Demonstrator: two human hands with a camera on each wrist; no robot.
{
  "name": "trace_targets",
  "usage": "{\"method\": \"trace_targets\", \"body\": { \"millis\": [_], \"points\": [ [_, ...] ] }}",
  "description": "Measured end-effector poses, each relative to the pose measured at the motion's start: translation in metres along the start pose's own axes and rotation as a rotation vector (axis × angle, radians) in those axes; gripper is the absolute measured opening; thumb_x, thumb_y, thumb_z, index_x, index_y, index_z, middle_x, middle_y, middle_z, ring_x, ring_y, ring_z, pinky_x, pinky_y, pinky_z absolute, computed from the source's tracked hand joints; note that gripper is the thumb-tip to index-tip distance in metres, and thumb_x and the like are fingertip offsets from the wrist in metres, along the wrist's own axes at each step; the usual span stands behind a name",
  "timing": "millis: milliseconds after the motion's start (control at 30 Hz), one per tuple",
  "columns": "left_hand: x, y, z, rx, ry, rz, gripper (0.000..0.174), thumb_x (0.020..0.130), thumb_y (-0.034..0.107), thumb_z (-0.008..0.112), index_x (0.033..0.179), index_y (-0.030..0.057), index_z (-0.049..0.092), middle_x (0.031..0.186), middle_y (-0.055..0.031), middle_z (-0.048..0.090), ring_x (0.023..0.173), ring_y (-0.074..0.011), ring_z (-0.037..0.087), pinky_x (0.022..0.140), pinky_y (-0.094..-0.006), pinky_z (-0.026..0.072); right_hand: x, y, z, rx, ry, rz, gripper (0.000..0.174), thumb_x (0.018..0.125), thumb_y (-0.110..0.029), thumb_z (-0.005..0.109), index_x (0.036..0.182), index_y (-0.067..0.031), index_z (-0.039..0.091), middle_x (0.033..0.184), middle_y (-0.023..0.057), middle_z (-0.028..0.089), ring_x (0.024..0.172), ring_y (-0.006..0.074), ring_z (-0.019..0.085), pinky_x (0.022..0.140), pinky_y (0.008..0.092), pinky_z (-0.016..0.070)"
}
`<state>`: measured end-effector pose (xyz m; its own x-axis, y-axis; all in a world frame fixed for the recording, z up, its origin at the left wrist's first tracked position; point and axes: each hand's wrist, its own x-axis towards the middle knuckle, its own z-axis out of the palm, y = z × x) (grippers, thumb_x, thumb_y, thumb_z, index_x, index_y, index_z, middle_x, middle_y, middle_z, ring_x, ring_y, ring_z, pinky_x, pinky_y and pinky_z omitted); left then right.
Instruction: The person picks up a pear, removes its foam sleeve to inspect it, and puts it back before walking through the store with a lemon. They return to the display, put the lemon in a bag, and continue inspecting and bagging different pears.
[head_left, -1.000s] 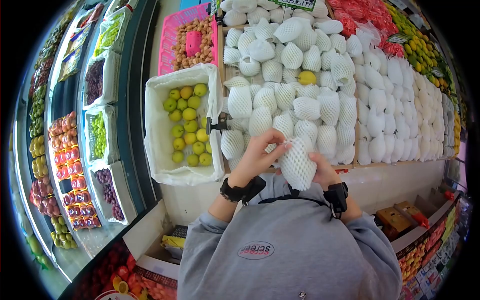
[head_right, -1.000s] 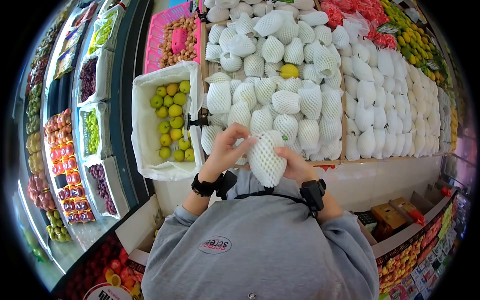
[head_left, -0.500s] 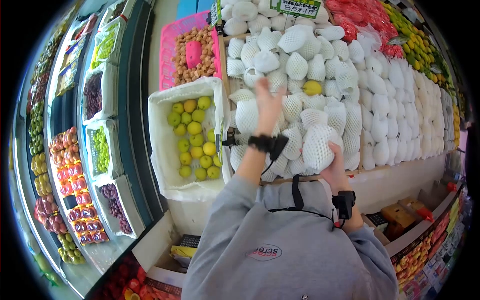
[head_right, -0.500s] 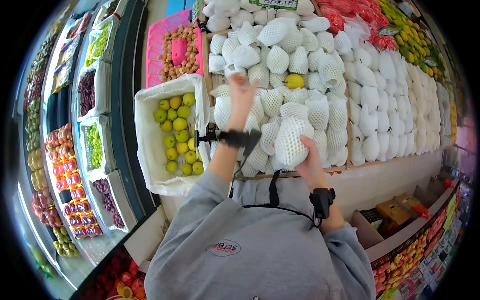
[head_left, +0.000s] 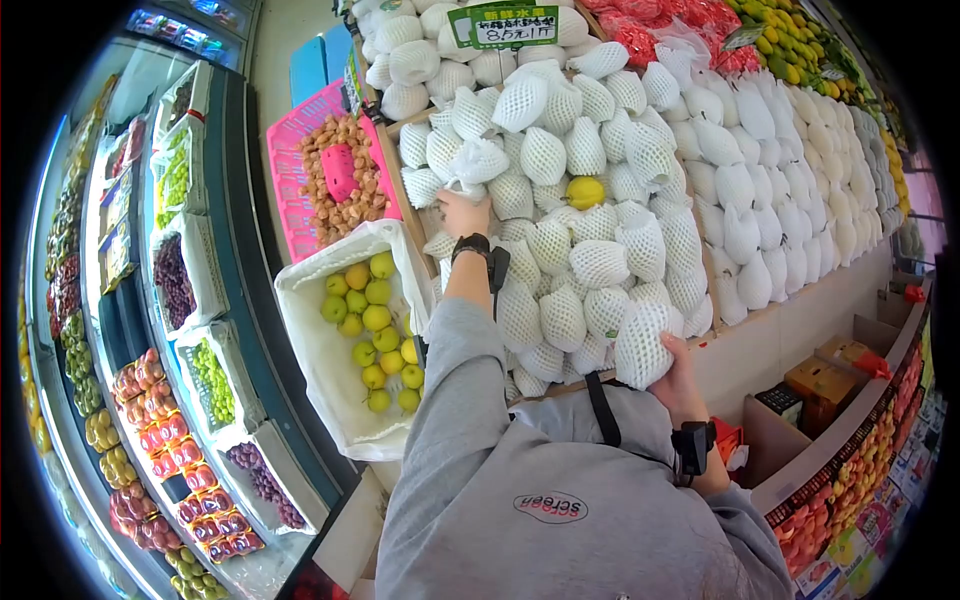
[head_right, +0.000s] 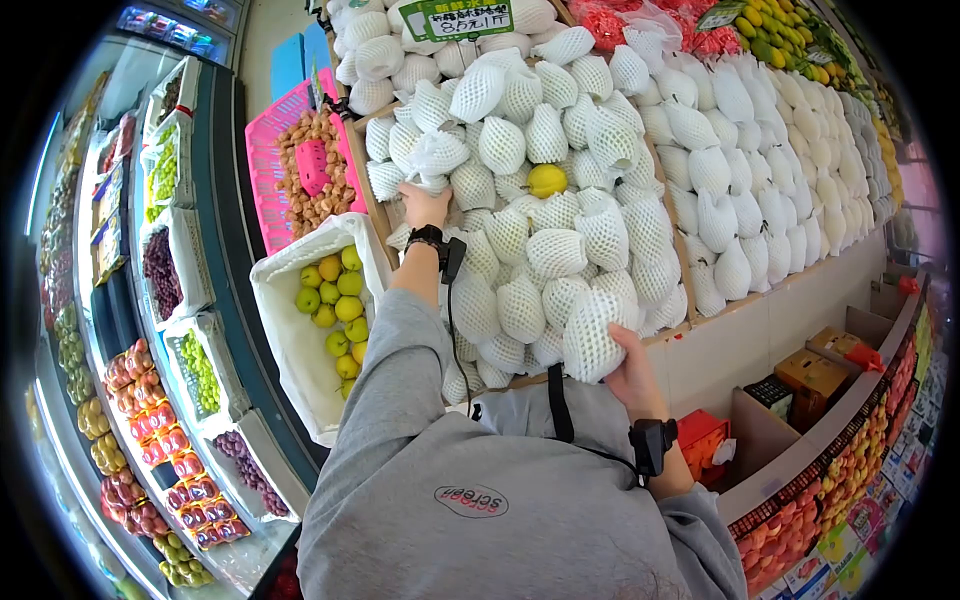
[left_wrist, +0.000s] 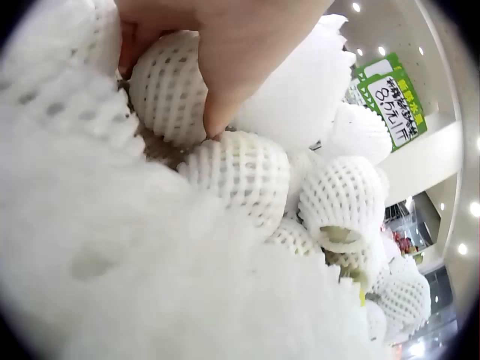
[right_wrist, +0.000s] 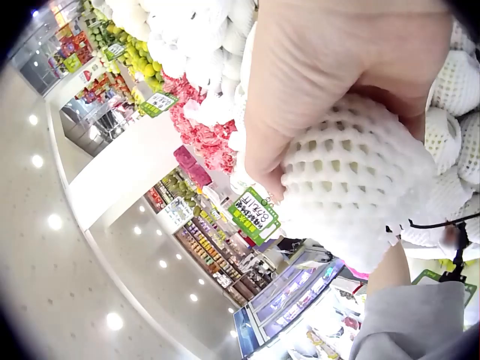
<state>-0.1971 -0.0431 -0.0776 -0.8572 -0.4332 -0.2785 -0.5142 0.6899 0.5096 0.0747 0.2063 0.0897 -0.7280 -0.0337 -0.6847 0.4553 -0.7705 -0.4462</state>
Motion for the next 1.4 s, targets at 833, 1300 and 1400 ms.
{"method": "trace_targets", "body": {
  "millis": [833,1300,1400],
  "points": [
    [-0.12,-0.025,-0.14,-1.895,-0.177,-0.209,0.052,0.081,0.032,0.054,0.124,0.0068,0.037,0.117,-0.0093,0.048,0.105,-0.0245,0.05,0.087,-0.0415,0.0428,0.309,0.065,0.18,-1.385,-0.431,-0.254,0.062,0.064,-0.031,0.07,0.11,0.0071,0.052,0.102,0.0195,0.059,0.094,0.0284,0.057,0.082,0.0354,0.0447],
    [-0.185,-0.044,-0.121,-1.67,-0.451,-0.366,0.051,0.084,0.03,0.05,0.126,0.0027,0.038,0.121,-0.0102,0.05,0.113,-0.0235,0.047,0.096,-0.0421,0.0381,0.324,0.109,0.173,-1.376,-0.054,-0.695,0.069,0.066,-0.032,0.072,0.11,0.0046,0.035,0.108,0.0266,0.045,0.102,0.0364,0.048,0.087,0.0408,0.04],
    [-0.191,-0.055,-0.118,-1.679,-0.423,-0.379,0.05,0.086,0.029,0.048,0.126,0.0011,0.037,0.122,-0.0103,0.05,0.114,-0.0232,0.047,0.097,-0.041,0.0374,0.345,0.099,0.179,-0.829,0.182,-0.449,0.062,0.064,-0.026,0.073,0.105,0.005,0.037,0.098,0.0224,0.052,0.092,0.0299,0.054,0.08,0.0362,0.0428]
  ]
}}
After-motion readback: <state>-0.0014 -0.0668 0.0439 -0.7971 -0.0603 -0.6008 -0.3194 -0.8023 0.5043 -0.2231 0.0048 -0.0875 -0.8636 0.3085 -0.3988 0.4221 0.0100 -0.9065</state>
